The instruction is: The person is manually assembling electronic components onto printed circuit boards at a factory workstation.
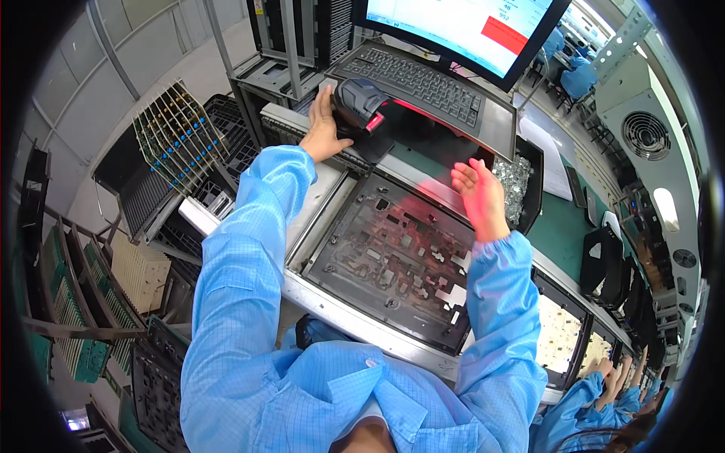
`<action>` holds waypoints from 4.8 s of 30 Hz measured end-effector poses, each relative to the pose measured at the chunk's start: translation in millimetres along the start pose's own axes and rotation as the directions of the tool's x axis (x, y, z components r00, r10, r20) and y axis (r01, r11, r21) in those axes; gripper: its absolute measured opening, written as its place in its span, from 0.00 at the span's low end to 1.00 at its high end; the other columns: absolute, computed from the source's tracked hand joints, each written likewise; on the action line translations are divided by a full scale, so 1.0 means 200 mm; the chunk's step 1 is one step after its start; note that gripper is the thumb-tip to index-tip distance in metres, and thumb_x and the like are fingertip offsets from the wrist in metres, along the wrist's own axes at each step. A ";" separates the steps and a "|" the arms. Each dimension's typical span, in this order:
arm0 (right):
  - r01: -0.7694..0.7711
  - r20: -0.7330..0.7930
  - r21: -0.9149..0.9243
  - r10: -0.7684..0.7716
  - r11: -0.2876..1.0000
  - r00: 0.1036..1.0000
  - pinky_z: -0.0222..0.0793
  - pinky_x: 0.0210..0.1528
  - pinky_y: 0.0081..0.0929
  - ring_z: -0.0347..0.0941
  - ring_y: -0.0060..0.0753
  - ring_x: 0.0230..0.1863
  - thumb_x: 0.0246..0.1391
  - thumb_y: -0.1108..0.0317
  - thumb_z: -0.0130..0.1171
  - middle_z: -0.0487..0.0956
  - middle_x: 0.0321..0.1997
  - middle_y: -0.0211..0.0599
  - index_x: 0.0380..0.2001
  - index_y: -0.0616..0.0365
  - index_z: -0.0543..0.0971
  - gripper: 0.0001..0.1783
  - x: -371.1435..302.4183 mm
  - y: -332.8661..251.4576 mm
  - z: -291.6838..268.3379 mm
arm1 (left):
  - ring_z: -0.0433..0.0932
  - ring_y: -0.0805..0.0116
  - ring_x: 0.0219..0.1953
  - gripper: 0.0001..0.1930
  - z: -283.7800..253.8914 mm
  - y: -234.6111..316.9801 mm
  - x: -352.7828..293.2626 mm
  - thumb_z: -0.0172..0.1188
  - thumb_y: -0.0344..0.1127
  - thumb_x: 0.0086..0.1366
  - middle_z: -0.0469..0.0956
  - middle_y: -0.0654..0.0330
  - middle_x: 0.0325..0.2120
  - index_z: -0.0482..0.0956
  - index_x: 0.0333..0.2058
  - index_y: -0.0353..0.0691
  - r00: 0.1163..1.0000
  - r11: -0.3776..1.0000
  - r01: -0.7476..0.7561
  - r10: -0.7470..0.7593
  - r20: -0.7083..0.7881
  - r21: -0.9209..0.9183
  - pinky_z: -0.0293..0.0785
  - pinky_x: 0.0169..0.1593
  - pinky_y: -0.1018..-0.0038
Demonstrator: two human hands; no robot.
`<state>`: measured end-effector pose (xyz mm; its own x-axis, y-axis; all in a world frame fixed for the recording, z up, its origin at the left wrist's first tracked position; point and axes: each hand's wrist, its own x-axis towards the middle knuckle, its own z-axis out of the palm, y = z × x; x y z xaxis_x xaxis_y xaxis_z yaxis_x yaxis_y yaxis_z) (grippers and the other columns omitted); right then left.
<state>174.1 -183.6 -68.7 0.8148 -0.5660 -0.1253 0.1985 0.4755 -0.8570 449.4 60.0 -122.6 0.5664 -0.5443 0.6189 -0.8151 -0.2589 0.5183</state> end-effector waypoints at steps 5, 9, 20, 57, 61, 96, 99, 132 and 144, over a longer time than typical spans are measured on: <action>0.021 0.065 -0.461 0.011 0.887 0.998 0.71 0.41 0.27 0.75 0.30 0.42 0.68 0.65 0.50 0.79 0.44 0.42 0.59 0.62 0.68 0.20 -0.58 -0.17 -0.08 | 0.44 0.32 0.69 0.42 -0.45 0.15 -0.11 0.66 0.30 0.49 0.44 0.41 0.67 0.59 0.65 0.44 0.989 0.836 0.146 -0.112 -0.096 0.529 0.44 0.67 0.37; 0.081 0.054 -0.991 -0.237 0.109 0.970 0.71 0.43 0.27 0.74 0.30 0.41 0.67 0.62 0.52 0.78 0.43 0.40 0.58 0.63 0.70 0.22 -1.01 -0.15 -0.47 | 0.59 0.41 0.61 0.27 -1.13 -0.05 -0.28 0.63 0.40 0.55 0.62 0.42 0.60 0.74 0.54 0.43 0.816 0.601 0.385 0.134 -0.563 0.701 0.56 0.58 0.44; -0.125 -0.151 -0.963 -0.095 0.239 0.984 0.68 0.29 0.33 0.76 0.36 0.27 0.65 0.66 0.53 0.81 0.28 0.47 0.53 0.69 0.72 0.19 -1.22 0.16 -0.49 | 0.80 0.50 0.44 0.28 -1.75 -0.69 -0.53 0.54 0.52 0.65 0.81 0.43 0.38 0.79 0.41 0.26 0.484 0.506 0.857 -0.718 -0.499 0.102 0.71 0.48 0.61; -0.262 0.613 -0.084 0.258 0.961 0.747 0.74 0.55 0.46 0.74 0.54 0.57 0.63 0.30 0.34 0.70 0.61 0.62 0.68 0.67 0.56 0.49 -0.82 -0.20 0.37 | 0.82 0.50 0.47 0.18 -1.33 1.25 -0.87 0.52 0.18 0.60 0.80 0.45 0.45 0.76 0.50 0.29 0.986 0.904 -0.151 0.108 0.128 0.400 0.79 0.47 0.70; -0.473 0.436 0.281 0.328 0.835 0.838 0.72 0.60 0.45 0.74 0.52 0.57 0.64 0.43 0.47 0.73 0.60 0.56 0.63 0.70 0.64 0.40 -0.79 -0.14 0.07 | 0.80 0.52 0.52 0.15 -1.09 1.27 -0.83 0.56 0.27 0.61 0.80 0.46 0.48 0.77 0.47 0.29 0.729 0.628 -0.678 0.508 0.458 0.383 0.79 0.53 0.61; 0.255 0.178 -0.607 -0.184 0.753 0.967 0.70 0.40 0.17 0.75 0.20 0.39 0.59 0.82 0.53 0.80 0.43 0.36 0.71 0.53 0.54 0.39 -0.91 -0.16 -0.56 | 0.79 0.75 0.39 0.17 0.08 0.91 0.00 0.54 0.33 0.71 0.83 0.60 0.41 0.76 0.56 0.39 0.552 0.961 -0.016 0.240 0.799 -0.277 0.74 0.46 0.77; 0.158 0.079 -0.551 -0.138 0.819 0.987 0.71 0.30 0.15 0.76 0.20 0.34 0.57 0.85 0.54 0.81 0.41 0.39 0.64 0.58 0.62 0.32 -0.88 -0.06 -0.60 | 0.78 0.74 0.43 0.16 0.13 0.88 -0.05 0.54 0.32 0.70 0.82 0.59 0.42 0.78 0.55 0.39 0.516 0.962 0.077 0.188 0.836 -0.264 0.73 0.49 0.76; 0.377 0.347 -0.926 -0.374 0.007 0.860 0.68 0.44 0.33 0.70 0.40 0.43 0.45 0.75 0.68 0.79 0.37 0.35 0.35 0.58 0.84 0.11 -0.67 0.36 -0.57 | 0.63 0.49 0.64 0.24 0.08 0.56 -0.61 0.61 0.40 0.63 0.68 0.51 0.59 0.73 0.58 0.42 0.531 0.894 -0.399 0.408 0.743 -0.206 0.50 0.70 0.52; 0.221 0.232 -0.972 -0.469 -0.079 0.852 0.65 0.48 0.34 0.66 0.41 0.44 0.47 0.70 0.68 0.77 0.35 0.34 0.32 0.57 0.85 0.07 -0.61 0.32 -0.44 | 0.75 0.49 0.50 0.15 0.43 0.50 -0.35 0.61 0.32 0.62 0.76 0.47 0.45 0.78 0.46 0.32 0.778 0.953 -0.134 0.271 0.567 -0.272 0.72 0.54 0.62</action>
<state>39.7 -144.5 -152.2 0.7275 -0.5493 0.4111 -0.3652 -0.8173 -0.4458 318.0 3.7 -165.4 0.1500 -0.9461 0.2871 -0.8196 0.0434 0.5713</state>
